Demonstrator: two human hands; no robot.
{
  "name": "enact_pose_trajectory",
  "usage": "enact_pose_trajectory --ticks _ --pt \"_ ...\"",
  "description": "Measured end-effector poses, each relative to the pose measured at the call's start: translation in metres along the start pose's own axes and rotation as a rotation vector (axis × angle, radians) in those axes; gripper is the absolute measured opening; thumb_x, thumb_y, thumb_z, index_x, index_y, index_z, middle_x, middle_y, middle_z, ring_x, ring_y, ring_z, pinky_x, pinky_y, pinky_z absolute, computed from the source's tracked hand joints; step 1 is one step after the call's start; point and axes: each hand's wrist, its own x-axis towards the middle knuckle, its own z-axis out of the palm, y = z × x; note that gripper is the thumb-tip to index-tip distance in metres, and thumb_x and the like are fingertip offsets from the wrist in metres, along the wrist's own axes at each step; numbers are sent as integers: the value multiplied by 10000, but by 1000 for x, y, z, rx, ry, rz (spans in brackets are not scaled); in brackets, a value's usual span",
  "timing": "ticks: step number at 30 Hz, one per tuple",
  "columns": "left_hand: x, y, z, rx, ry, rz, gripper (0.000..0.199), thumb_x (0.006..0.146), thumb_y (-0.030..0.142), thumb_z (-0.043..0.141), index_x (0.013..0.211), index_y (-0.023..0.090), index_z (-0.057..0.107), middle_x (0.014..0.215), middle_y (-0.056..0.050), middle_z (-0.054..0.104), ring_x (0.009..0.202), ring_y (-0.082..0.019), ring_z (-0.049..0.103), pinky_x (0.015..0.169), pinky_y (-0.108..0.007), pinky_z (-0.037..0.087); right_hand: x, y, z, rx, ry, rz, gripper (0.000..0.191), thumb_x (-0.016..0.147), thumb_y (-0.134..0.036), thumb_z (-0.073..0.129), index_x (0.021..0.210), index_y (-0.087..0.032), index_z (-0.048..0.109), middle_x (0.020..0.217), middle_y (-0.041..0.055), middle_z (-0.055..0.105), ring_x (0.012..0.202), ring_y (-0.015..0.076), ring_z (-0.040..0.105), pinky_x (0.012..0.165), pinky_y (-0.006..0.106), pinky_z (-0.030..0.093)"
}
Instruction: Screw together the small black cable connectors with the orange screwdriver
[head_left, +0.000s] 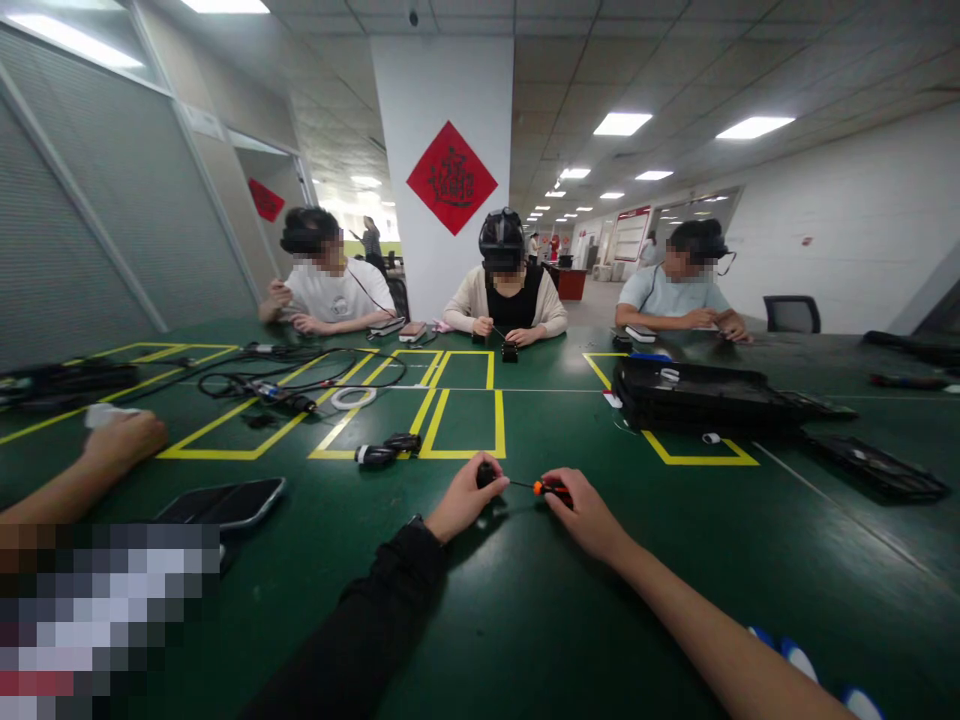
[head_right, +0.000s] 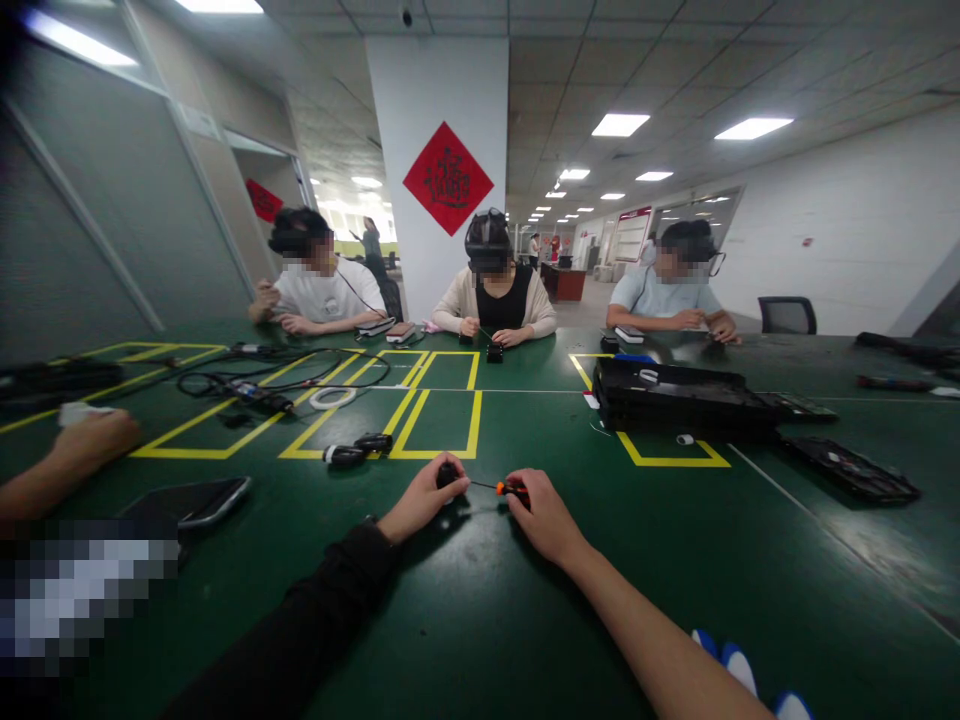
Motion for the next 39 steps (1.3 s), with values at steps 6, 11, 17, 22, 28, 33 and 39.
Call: enact_pose_trajectory --ticks 6,11,17,22,28,33,39 --pt "0 0 0 -4 0 -20 191 743 342 535 828 172 512 763 8 562 710 -126 514 702 -246 401 0 2 0 -14 -17 -17 204 858 -229 370 910 -194 564 918 49 550 893 167 486 822 317 387" --pt "0 -2 0 -6 2 -19 190 749 346 529 825 173 509 746 12 555 689 -121 509 683 -239 398 -1 1 0 14 -2 -16 169 809 -210 455 961 -203 530 951 40 538 893 163 490 813 309 394" --pt "0 -2 -1 -25 -11 -16 191 748 344 533 833 175 507 775 8 553 707 -122 510 691 -239 402 0 -1 -1 10 6 25 196 838 -250 419 977 -202 548 978 54 542 932 173 483 844 325 385" --pt "1 -3 0 -27 -7 -26 196 745 349 537 832 176 506 770 9 548 707 -124 507 686 -238 400 0 -4 -3 -21 3 -24 195 849 -229 393 908 -199 576 945 53 556 944 177 472 860 325 370" --pt "1 -4 1 -27 -14 -8 179 744 327 539 832 175 505 778 4 554 720 -126 512 701 -242 401 -1 -2 -1 -24 25 -8 167 789 -217 488 943 -201 551 957 44 549 906 171 486 813 306 391" --pt "1 -3 0 -30 -2 -14 174 734 316 549 827 174 511 772 3 557 702 -123 513 689 -239 403 0 0 -1 -32 12 -6 198 844 -246 401 941 -203 568 945 47 559 924 171 482 838 318 377" --pt "1 -3 1 -30 -1 -32 187 733 332 550 828 176 511 755 8 557 682 -119 512 678 -237 403 0 -1 -1 -32 5 -25 163 825 -214 433 923 -199 562 935 43 556 910 169 483 823 309 386"
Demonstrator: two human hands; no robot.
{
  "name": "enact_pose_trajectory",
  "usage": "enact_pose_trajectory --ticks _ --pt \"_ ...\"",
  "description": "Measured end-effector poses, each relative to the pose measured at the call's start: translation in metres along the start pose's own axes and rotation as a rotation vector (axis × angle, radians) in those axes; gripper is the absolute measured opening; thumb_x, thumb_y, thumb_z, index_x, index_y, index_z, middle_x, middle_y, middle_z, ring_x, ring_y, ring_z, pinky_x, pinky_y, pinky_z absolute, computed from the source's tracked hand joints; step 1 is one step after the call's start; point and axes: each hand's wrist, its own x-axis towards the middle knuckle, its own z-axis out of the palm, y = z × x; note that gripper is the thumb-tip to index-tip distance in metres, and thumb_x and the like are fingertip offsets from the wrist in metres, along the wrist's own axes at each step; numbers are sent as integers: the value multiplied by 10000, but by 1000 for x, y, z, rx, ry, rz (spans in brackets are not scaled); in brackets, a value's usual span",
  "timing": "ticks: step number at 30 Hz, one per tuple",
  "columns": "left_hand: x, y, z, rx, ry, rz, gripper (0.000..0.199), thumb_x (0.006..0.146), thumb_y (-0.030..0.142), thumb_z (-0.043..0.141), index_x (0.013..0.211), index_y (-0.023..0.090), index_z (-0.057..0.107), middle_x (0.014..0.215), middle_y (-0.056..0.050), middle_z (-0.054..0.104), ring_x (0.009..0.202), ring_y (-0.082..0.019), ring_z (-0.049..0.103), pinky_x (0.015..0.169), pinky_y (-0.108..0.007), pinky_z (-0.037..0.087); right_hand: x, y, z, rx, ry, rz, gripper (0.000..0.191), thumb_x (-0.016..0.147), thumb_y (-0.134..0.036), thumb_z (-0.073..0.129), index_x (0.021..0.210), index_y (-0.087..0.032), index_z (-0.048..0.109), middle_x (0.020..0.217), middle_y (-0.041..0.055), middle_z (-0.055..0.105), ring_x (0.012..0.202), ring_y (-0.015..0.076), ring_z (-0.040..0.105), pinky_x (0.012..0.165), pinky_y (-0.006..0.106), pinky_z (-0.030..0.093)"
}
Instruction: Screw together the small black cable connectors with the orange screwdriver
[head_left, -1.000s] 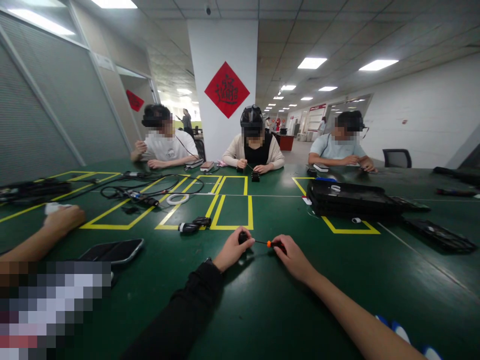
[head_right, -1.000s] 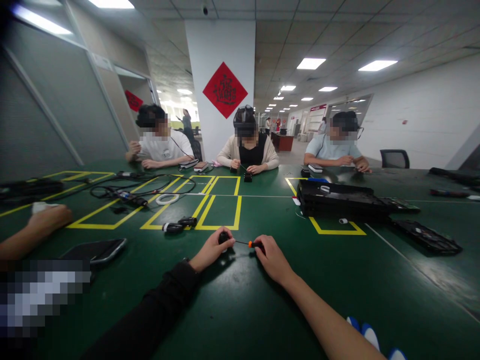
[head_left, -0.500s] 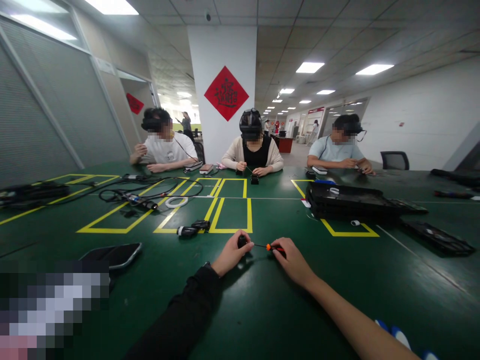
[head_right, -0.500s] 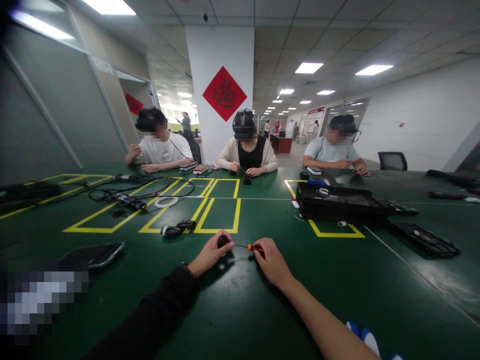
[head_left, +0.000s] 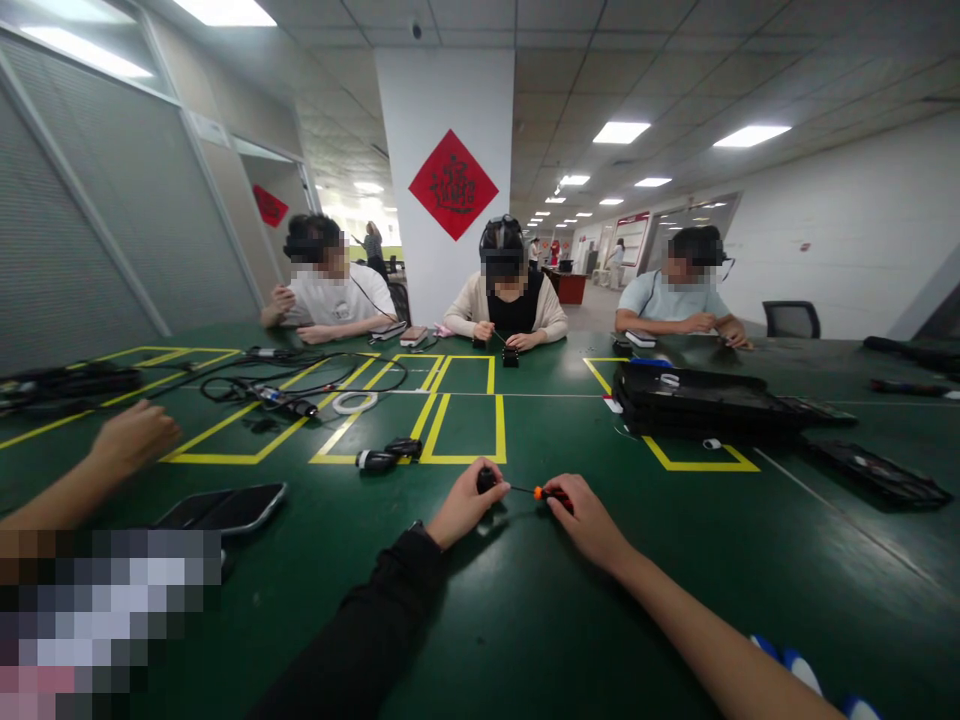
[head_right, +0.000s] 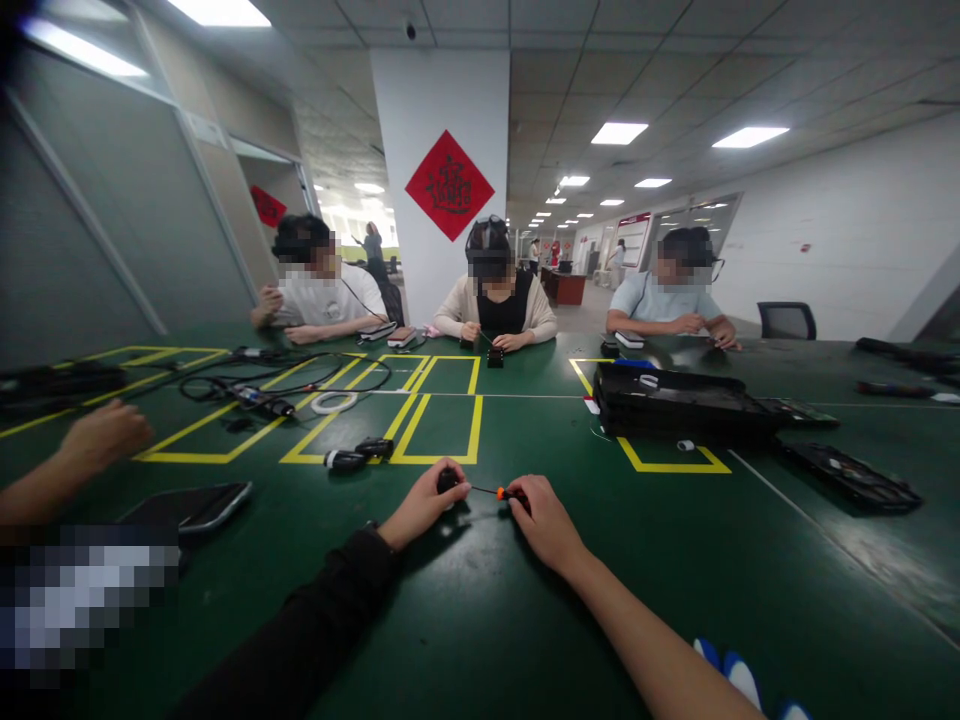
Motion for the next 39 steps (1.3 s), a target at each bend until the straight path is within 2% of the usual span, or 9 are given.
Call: enact_pose_trajectory --ticks 5,12,18,21,24,27,35,39 --pt "0 0 0 11 10 15 184 735 328 543 828 172 512 762 2 553 709 -128 511 694 -247 404 -1 -4 0 10 -2 -4 157 794 -222 490 941 -201 544 949 40 549 902 172 482 818 313 391" --pt "-1 1 0 24 7 6 179 739 327 536 831 175 515 771 -1 559 716 -133 517 697 -254 408 -1 -4 -1 2 -4 20 219 867 -237 361 914 -190 569 973 60 531 938 172 474 856 332 377" --pt "0 0 0 31 13 12 191 743 346 532 825 174 514 759 6 554 700 -126 511 681 -245 404 -1 -4 -1 7 14 -12 153 819 -224 453 934 -189 549 979 56 521 929 172 476 848 323 381" --pt "0 -1 0 33 14 27 189 735 337 544 824 174 509 772 4 549 715 -127 509 695 -247 404 -2 -6 -1 24 -2 0 189 793 -250 500 970 -191 534 975 52 527 911 172 483 829 314 391" --pt "0 -1 0 31 16 19 189 736 334 541 830 173 511 765 4 550 700 -126 509 693 -252 406 -2 -7 -1 43 -12 21 208 825 -262 451 1002 -191 535 983 55 535 923 171 486 840 318 387" --pt "0 1 0 25 11 15 187 732 329 544 832 173 516 773 1 557 700 -127 513 692 -254 409 -1 -5 -2 33 -15 15 221 864 -241 366 938 -186 568 947 57 550 911 169 489 845 324 382" --pt "-1 6 -1 28 8 7 175 730 316 549 828 174 519 791 -8 561 747 -141 516 713 -258 410 -1 -3 -1 35 17 -1 177 793 -221 487 958 -199 546 968 44 546 918 172 487 839 325 387" --pt "-1 7 -1 37 14 7 172 725 310 550 825 171 525 797 -10 567 768 -149 518 734 -268 410 -1 -2 -1 21 4 34 202 839 -228 406 952 -189 569 951 58 551 914 174 487 839 332 387"
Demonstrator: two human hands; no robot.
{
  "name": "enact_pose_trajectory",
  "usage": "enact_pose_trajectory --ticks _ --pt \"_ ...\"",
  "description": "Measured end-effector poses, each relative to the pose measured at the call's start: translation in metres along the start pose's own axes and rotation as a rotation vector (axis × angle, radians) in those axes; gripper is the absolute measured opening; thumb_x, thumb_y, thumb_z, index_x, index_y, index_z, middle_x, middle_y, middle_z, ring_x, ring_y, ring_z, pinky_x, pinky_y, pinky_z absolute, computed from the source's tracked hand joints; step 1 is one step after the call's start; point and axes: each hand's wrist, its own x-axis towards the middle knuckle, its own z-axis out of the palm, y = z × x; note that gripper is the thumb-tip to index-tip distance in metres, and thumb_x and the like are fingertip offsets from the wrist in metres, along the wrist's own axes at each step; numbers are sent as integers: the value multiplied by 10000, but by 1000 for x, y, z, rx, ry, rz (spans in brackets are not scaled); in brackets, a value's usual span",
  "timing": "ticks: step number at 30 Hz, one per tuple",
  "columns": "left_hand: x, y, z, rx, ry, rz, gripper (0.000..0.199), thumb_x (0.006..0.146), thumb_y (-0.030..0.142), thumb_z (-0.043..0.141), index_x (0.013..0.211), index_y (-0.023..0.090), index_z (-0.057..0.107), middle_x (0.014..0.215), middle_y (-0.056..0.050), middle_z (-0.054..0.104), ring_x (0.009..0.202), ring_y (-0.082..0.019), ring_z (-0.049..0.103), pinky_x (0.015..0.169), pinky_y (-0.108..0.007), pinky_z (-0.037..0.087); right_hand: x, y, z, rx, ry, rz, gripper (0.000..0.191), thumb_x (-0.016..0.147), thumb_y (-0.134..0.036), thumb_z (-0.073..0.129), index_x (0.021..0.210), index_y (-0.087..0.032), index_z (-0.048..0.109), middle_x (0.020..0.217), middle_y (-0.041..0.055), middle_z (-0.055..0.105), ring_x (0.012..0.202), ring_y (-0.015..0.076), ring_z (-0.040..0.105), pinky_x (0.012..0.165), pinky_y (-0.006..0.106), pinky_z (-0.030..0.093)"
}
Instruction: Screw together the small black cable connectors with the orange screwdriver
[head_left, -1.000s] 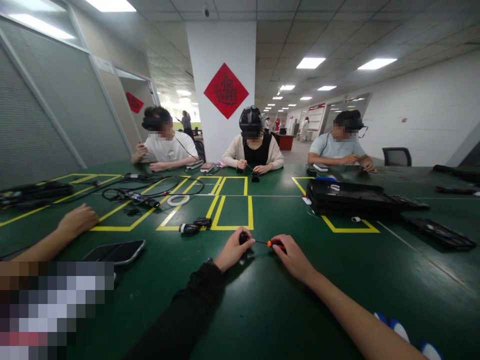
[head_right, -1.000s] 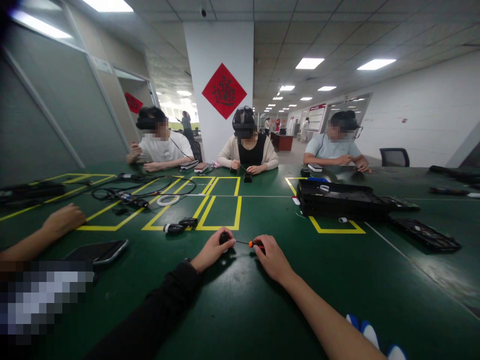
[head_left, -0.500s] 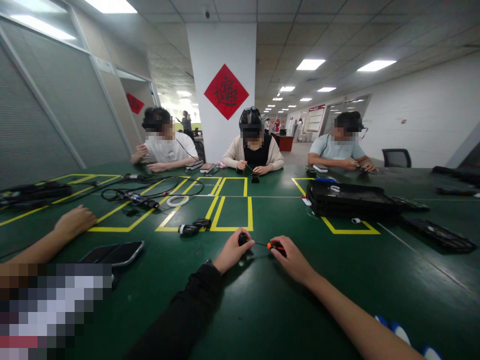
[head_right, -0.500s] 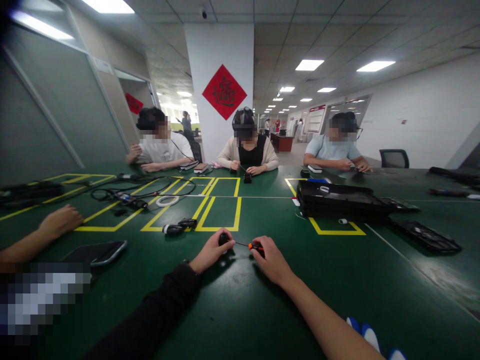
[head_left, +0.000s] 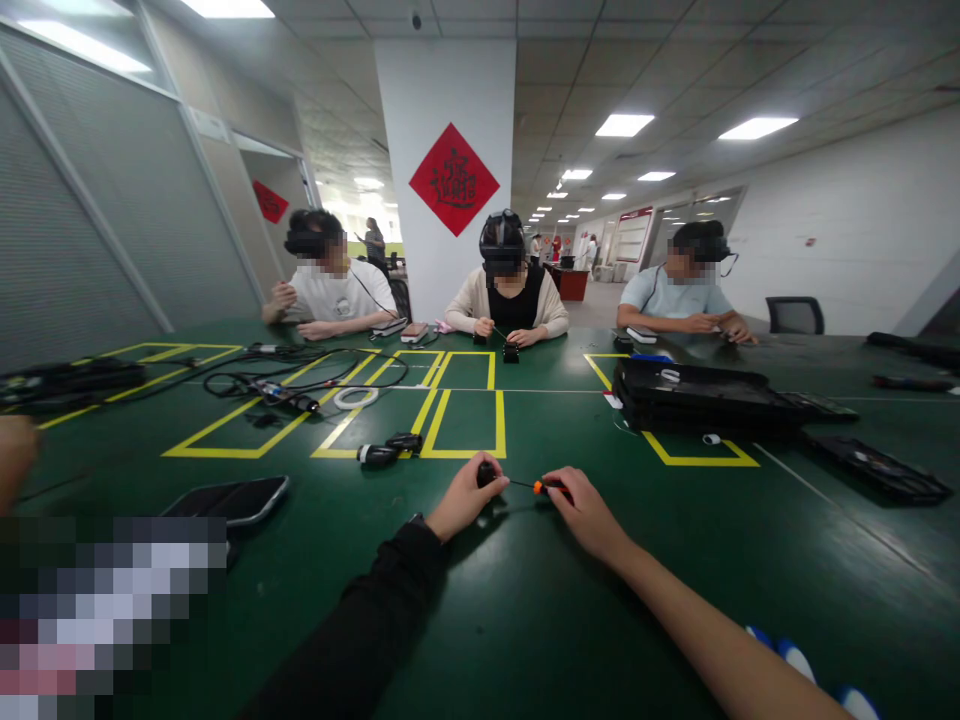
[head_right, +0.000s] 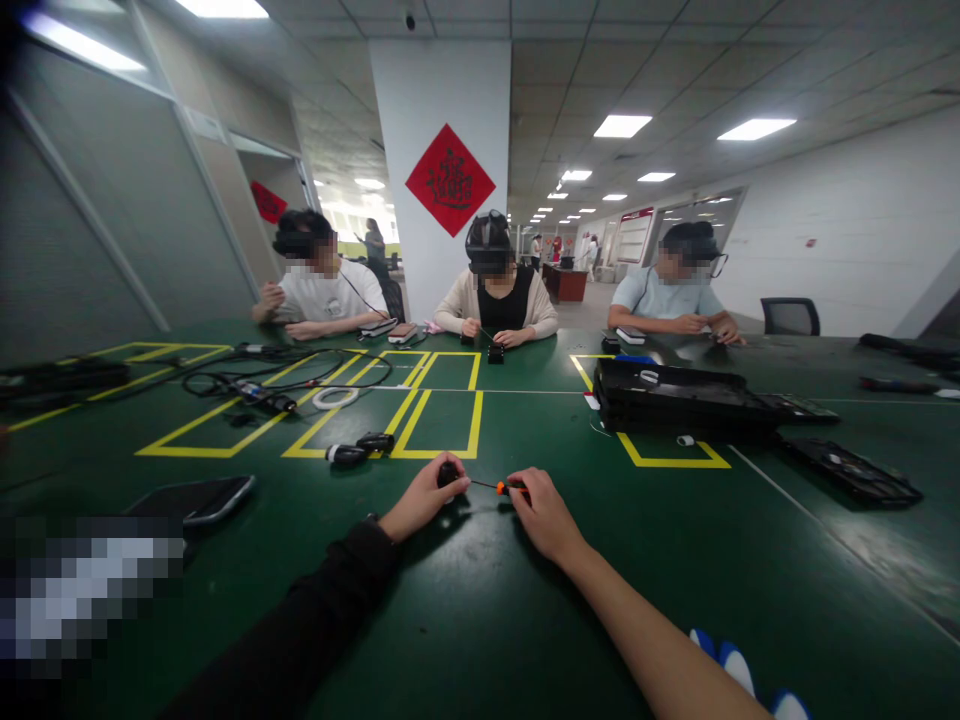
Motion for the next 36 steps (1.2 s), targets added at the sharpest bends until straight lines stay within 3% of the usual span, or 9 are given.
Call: enact_pose_trajectory --ticks 10,18,23,27,32,36 --pt "1 -4 2 12 3 4 182 726 327 552 821 174 523 782 -5 558 764 -146 516 733 -265 407 0 1 0 17 10 -21 191 781 -194 485 958 -198 556 962 43 551 913 171 490 832 327 395" --pt "1 -4 1 14 2 11 186 719 328 559 820 175 524 792 -5 570 756 -142 524 735 -264 409 0 0 -2 -6 -13 -23 192 833 -213 413 919 -195 584 938 53 563 916 178 492 845 342 388" --pt "1 -4 2 3 0 24 193 722 339 560 815 173 526 787 -4 573 745 -136 524 731 -259 407 -1 2 1 20 -14 -2 185 781 -215 498 958 -200 549 953 44 551 903 172 505 831 327 401" --pt "0 -4 2 -4 -1 10 201 725 350 557 817 174 521 789 -5 574 744 -137 525 733 -260 407 -1 4 1 33 -12 50 236 819 -241 445 1037 -201 528 1010 58 539 935 169 503 856 331 391" --pt "0 -4 1 -7 -12 33 201 740 353 548 825 175 512 798 -6 562 757 -137 519 729 -255 405 0 2 -1 -8 -30 -12 196 841 -237 399 901 -197 582 922 48 566 904 175 497 827 330 390" --pt "0 -4 1 -16 -16 28 218 737 367 551 826 173 509 784 -2 560 721 -128 517 686 -239 406 0 0 -1 25 -20 -18 157 798 -213 466 924 -202 558 928 38 562 883 169 503 807 315 401"
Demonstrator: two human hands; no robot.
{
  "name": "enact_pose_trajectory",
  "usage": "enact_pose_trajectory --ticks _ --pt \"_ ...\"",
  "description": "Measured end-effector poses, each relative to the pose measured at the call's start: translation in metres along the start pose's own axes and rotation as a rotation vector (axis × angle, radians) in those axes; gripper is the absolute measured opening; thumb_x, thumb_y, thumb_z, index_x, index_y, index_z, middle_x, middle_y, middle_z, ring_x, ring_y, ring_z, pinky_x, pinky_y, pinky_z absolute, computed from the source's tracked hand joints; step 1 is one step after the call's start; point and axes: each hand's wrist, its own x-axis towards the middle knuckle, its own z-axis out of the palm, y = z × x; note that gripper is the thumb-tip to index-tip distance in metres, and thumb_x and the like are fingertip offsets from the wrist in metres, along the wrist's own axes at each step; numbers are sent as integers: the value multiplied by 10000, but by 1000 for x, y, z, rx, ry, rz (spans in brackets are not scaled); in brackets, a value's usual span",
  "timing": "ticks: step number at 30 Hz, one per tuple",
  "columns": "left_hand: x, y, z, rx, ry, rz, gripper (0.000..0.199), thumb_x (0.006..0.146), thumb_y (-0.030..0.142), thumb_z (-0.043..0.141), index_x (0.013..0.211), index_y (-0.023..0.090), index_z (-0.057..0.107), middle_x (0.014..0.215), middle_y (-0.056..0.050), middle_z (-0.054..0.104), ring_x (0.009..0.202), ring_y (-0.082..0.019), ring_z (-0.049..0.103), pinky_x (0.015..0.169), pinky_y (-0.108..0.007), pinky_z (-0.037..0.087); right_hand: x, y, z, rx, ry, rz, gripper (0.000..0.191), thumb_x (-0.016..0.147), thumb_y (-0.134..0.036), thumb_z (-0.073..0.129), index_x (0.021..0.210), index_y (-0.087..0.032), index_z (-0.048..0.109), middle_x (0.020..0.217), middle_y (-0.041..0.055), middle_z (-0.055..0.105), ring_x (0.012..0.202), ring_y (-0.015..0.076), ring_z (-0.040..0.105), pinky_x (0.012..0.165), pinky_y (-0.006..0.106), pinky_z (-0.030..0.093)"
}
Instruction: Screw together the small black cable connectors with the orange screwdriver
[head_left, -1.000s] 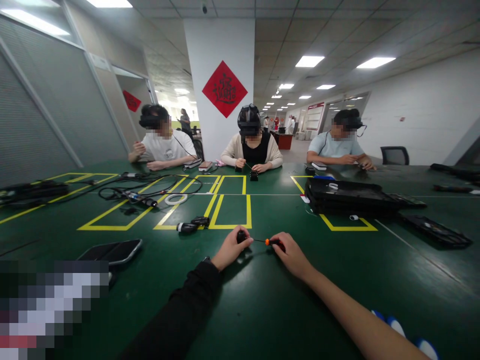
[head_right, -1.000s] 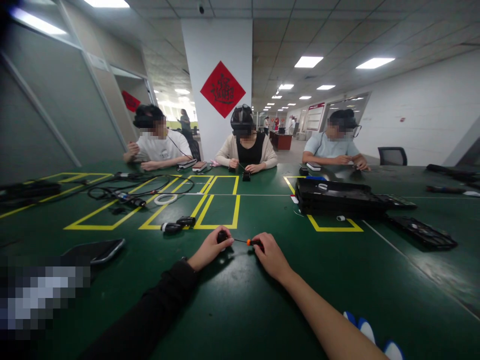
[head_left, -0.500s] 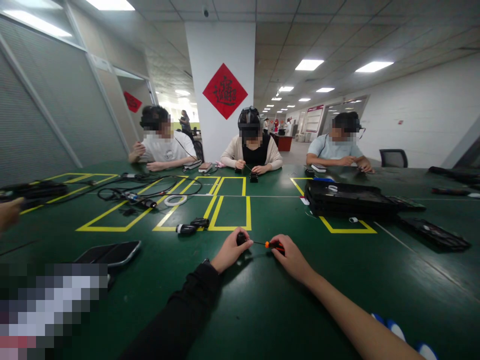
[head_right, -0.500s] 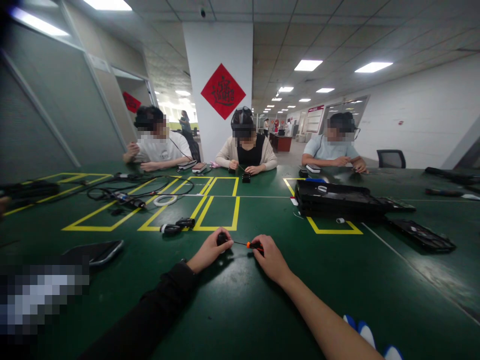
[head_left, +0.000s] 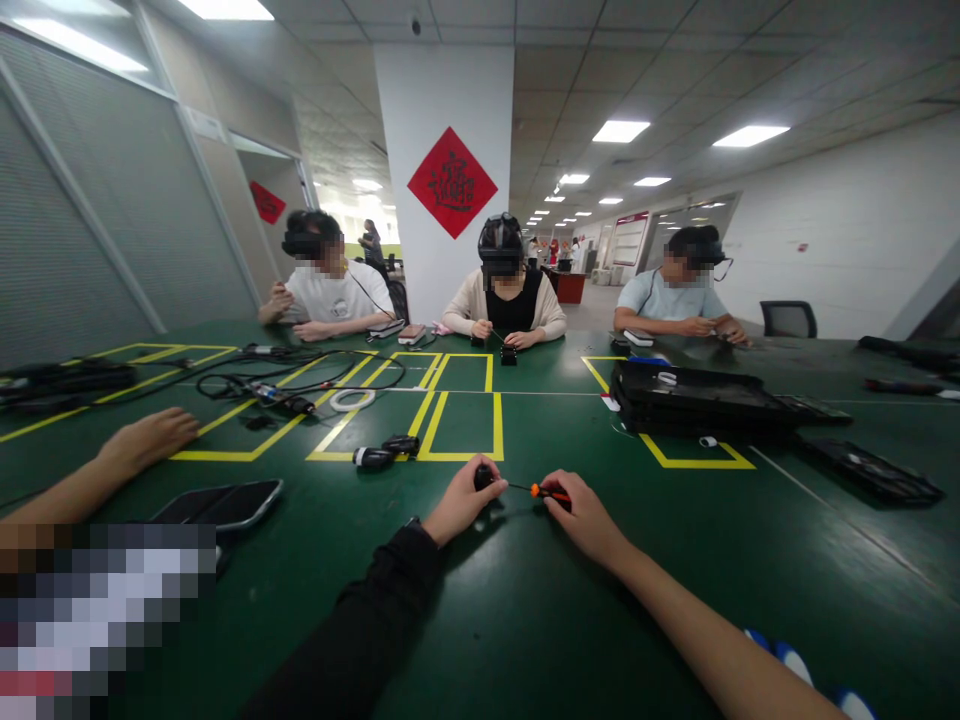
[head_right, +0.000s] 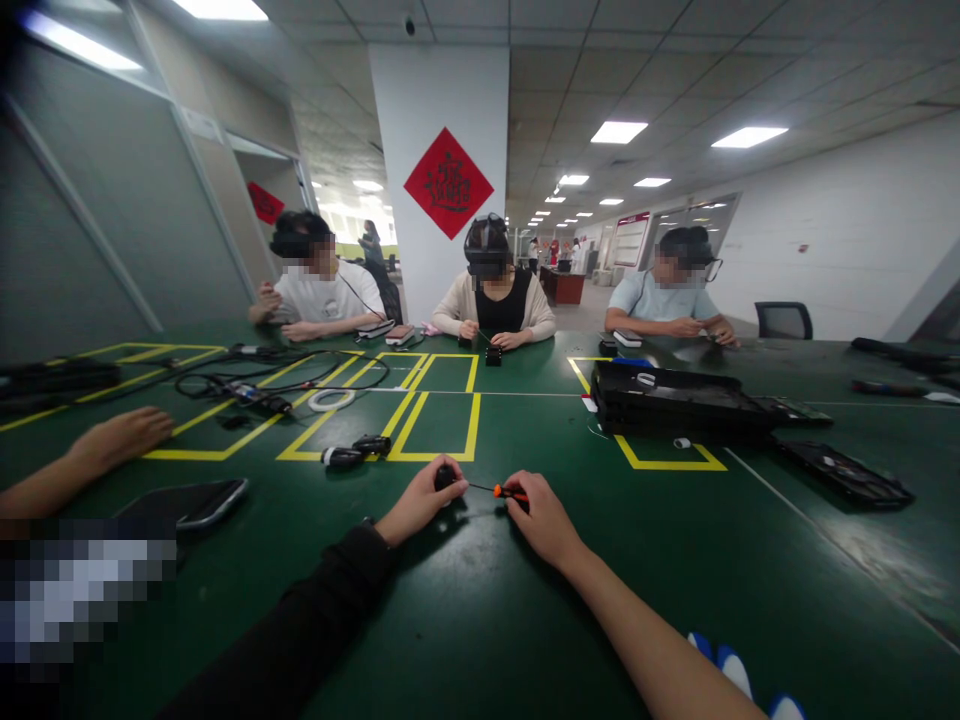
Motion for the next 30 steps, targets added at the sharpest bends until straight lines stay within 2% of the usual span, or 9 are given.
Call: enact_pose_trajectory --ticks 5,9,20,24,30 --pt "0 -2 1 -54 -17 -42 256 773 421 486 842 175 500 709 13 560 646 -116 520 624 -227 395 0 1 2 12 0 12 190 789 -221 487 969 -196 544 950 43 555 894 166 503 821 311 401" --pt "1 -4 2 -78 -19 -40 254 790 424 461 843 178 491 698 16 564 660 -117 526 643 -228 392 1 0 -1 -9 -21 -7 212 849 -226 388 948 -196 574 944 50 562 920 168 493 852 322 381" --pt "1 -6 2 -38 -17 -26 223 761 382 517 842 175 492 725 18 551 642 -112 501 629 -230 393 0 -2 0 19 -4 -9 212 774 -169 478 970 -200 550 958 40 554 907 167 500 833 314 396" --pt "1 -6 1 -39 -3 -19 204 756 360 526 838 175 495 742 14 545 665 -114 498 642 -229 396 0 -2 0 -27 0 17 187 785 -172 457 929 -185 576 950 59 549 907 176 493 837 323 390" --pt "1 -5 1 -20 3 -20 197 749 349 534 831 175 497 750 14 538 674 -116 497 665 -235 398 0 -2 -1 -39 -24 -23 180 818 -212 443 931 -192 582 948 52 551 915 173 486 836 317 383"
